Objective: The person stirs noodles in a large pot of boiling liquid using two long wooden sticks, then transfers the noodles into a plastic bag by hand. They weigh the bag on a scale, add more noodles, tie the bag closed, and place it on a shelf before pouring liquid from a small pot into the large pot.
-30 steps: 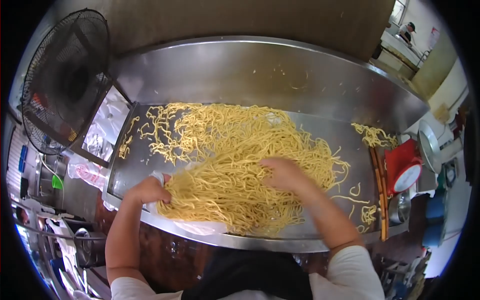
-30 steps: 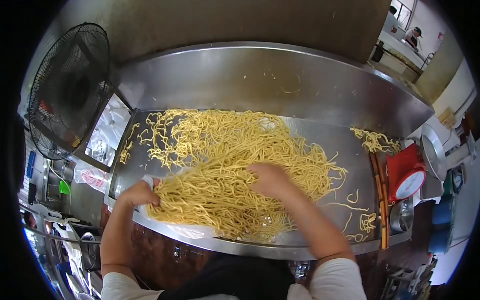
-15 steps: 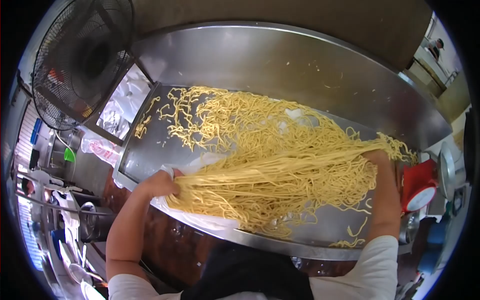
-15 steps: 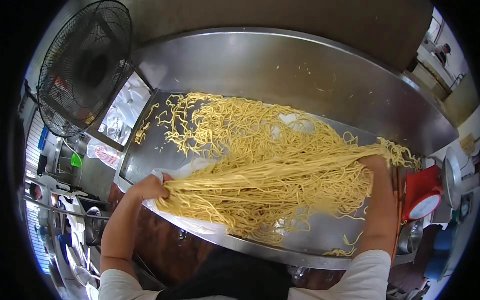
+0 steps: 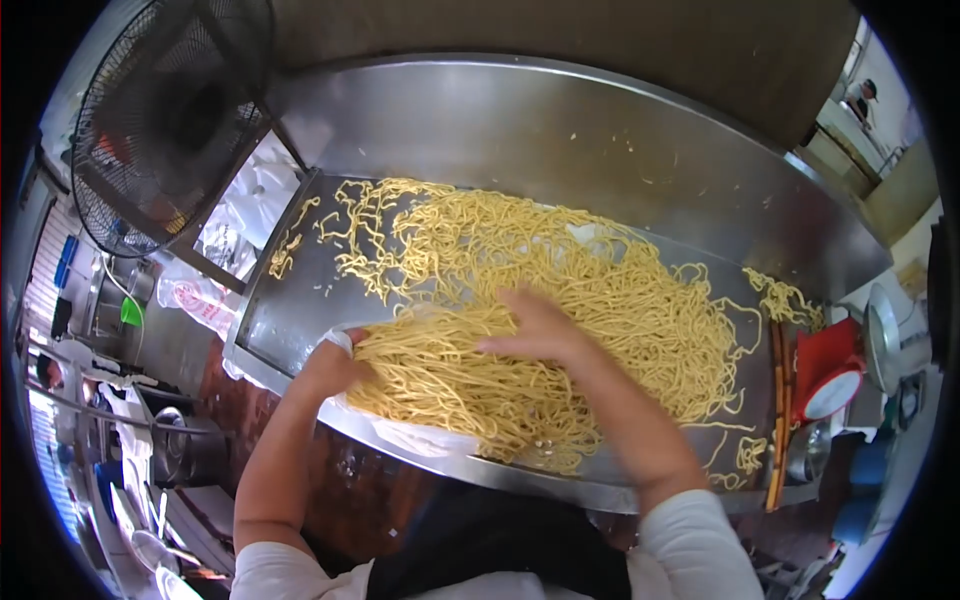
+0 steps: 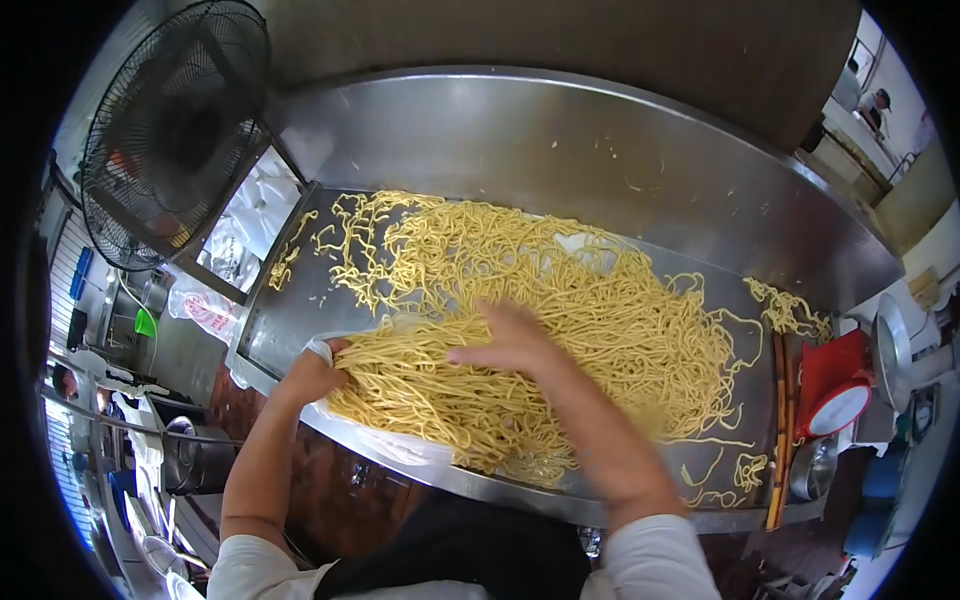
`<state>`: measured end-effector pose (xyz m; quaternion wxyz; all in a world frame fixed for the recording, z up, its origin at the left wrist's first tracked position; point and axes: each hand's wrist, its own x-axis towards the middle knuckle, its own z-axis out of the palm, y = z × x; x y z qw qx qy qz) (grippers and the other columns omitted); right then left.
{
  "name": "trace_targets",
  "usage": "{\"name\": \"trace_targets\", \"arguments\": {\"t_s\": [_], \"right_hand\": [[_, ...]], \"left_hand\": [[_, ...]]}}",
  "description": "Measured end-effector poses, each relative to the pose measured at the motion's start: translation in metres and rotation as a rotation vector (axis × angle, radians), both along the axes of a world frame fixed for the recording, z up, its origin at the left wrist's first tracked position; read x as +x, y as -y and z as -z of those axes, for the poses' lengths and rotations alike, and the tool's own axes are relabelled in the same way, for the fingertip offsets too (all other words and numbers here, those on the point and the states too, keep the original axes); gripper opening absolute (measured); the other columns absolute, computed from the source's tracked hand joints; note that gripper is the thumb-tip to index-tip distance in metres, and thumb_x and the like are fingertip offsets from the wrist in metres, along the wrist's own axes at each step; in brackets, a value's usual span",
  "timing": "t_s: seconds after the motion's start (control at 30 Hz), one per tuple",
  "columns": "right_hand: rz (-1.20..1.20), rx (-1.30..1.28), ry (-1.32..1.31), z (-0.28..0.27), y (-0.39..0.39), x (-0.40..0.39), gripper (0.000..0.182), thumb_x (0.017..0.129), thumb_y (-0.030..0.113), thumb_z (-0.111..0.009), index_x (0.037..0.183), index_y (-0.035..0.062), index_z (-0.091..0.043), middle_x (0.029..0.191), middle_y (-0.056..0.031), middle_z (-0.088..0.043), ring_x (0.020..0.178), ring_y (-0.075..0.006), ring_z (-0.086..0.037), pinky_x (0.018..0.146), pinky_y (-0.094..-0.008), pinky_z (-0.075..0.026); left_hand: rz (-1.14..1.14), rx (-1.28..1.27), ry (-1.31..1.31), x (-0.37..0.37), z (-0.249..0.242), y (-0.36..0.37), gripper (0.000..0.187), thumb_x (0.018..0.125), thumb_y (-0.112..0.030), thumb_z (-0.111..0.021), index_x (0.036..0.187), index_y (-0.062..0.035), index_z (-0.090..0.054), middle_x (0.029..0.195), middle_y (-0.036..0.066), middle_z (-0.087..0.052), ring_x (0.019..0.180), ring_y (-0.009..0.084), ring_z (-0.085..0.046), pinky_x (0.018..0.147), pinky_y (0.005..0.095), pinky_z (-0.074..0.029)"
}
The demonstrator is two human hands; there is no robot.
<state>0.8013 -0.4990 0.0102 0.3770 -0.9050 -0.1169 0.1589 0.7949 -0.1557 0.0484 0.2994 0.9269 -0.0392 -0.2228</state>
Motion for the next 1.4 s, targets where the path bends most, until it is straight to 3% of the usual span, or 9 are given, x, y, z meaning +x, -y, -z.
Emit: {"name": "trace_targets", "arguments": {"t_s": [0.1,0.3,0.43,0.6,0.67,0.83,1.07,1.27,1.4], "right_hand": [[-0.248,-0.117,-0.291,-0.008,-0.016,-0.020,0.100,0.057,0.061,-0.078,0.134,0.0060,-0.046,0.129,-0.0249,-0.052,0.121,-0.0379,-0.049,0.104,-0.0518,-0.031],[0.006,-0.343,0.458,0.058,0.006,-0.120,0.077,0.056,0.049,-0.082,0.121,0.0134,-0.059,0.107,-0.0171,-0.066,0.100,-0.0382,-0.061,0.098,-0.0517,-0.038],[0.501,0.449,-0.212,0.011,-0.005,-0.090,0.039,0.072,0.038,-0.074,0.094,0.0063,-0.068,0.073,-0.0066,-0.067,0.067,-0.0187,-0.066,0.063,-0.0317,-0.052],[0.174,0.504,0.230,-0.072,-0.073,-0.055,0.030,0.084,0.031,-0.064,0.099,0.0049,-0.067,0.079,-0.0068,-0.068,0.068,-0.0181,-0.066,0.059,-0.0326,-0.051],[0.126,0.406,0.326,-0.041,-0.105,-0.054,0.030,0.084,0.030,-0.063,0.101,0.0052,-0.067,0.083,-0.0078,-0.068,0.073,-0.0191,-0.066,0.063,-0.0341,-0.051],[-0.007,0.328,0.478,0.013,-0.129,-0.095,0.029,0.086,0.028,-0.061,0.104,0.0059,-0.067,0.092,-0.0103,-0.068,0.084,-0.0219,-0.066,0.073,-0.0379,-0.052],[-0.309,0.215,-0.024,-0.032,0.039,-0.112,0.032,0.082,0.020,-0.064,0.114,0.0147,-0.065,0.112,-0.0131,-0.065,0.102,-0.0317,-0.062,0.088,-0.0397,-0.049],[0.274,-0.113,0.350,-0.004,0.126,-0.083,0.034,0.080,0.019,-0.067,0.111,0.0072,-0.066,0.103,-0.0180,-0.067,0.100,-0.0333,-0.062,0.093,-0.0386,-0.045],[0.736,-0.011,0.019,0.043,0.136,-0.045,0.034,0.081,0.015,-0.062,0.115,0.0116,-0.063,0.108,-0.0173,-0.065,0.106,-0.0374,-0.057,0.093,-0.0429,-0.044]], "left_hand": [[0.049,-0.225,0.059,-0.018,-0.016,-0.001,0.049,0.074,-0.004,-0.073,0.120,0.0006,-0.060,0.111,0.010,-0.067,0.100,0.0195,-0.062,0.088,0.0291,-0.047],[-0.034,-0.860,-0.292,-0.074,-0.049,0.079,0.042,0.088,-0.009,-0.064,0.127,0.0006,-0.054,0.110,0.009,-0.065,0.100,0.0159,-0.061,0.089,0.0304,-0.048],[0.238,-1.159,-0.381,-0.078,-0.113,0.156,0.047,0.094,-0.006,-0.053,0.138,0.0016,-0.039,0.099,0.006,-0.063,0.088,0.0109,-0.059,0.078,0.0279,-0.049],[0.299,-1.333,-0.275,-0.066,-0.167,0.164,0.052,0.094,-0.010,-0.052,0.142,0.0008,-0.033,0.104,0.008,-0.062,0.091,0.0115,-0.057,0.079,0.0272,-0.048],[0.140,-1.348,-0.013,-0.049,-0.143,0.170,0.073,0.086,-0.042,-0.065,0.139,0.0018,-0.040,0.114,0.011,-0.060,0.100,0.0152,-0.057,0.083,0.0278,-0.046],[0.614,-0.113,0.204,-0.004,-0.014,0.178,0.086,0.073,-0.044,-0.073,0.143,-0.0059,-0.038,0.146,0.025,-0.035,0.138,0.0362,-0.032,0.110,0.0398,-0.029],[0.727,0.294,-0.005,0.018,0.042,0.236,0.076,0.069,-0.041,-0.071,0.130,-0.0003,-0.051,0.128,0.030,-0.052,0.120,0.0407,-0.052,0.098,0.0416,-0.044],[0.186,-1.024,-0.553,-0.002,0.034,0.256,0.060,0.062,-0.002,-0.067,0.122,-0.0013,-0.056,0.095,0.013,-0.068,0.081,0.0235,-0.066,0.071,0.0341,-0.052],[0.214,-1.078,-0.773,-0.043,-0.028,0.243,0.065,0.059,0.006,-0.065,0.123,-0.0025,-0.056,0.096,0.008,-0.068,0.081,0.0176,-0.064,0.070,0.0291,-0.051]]}}
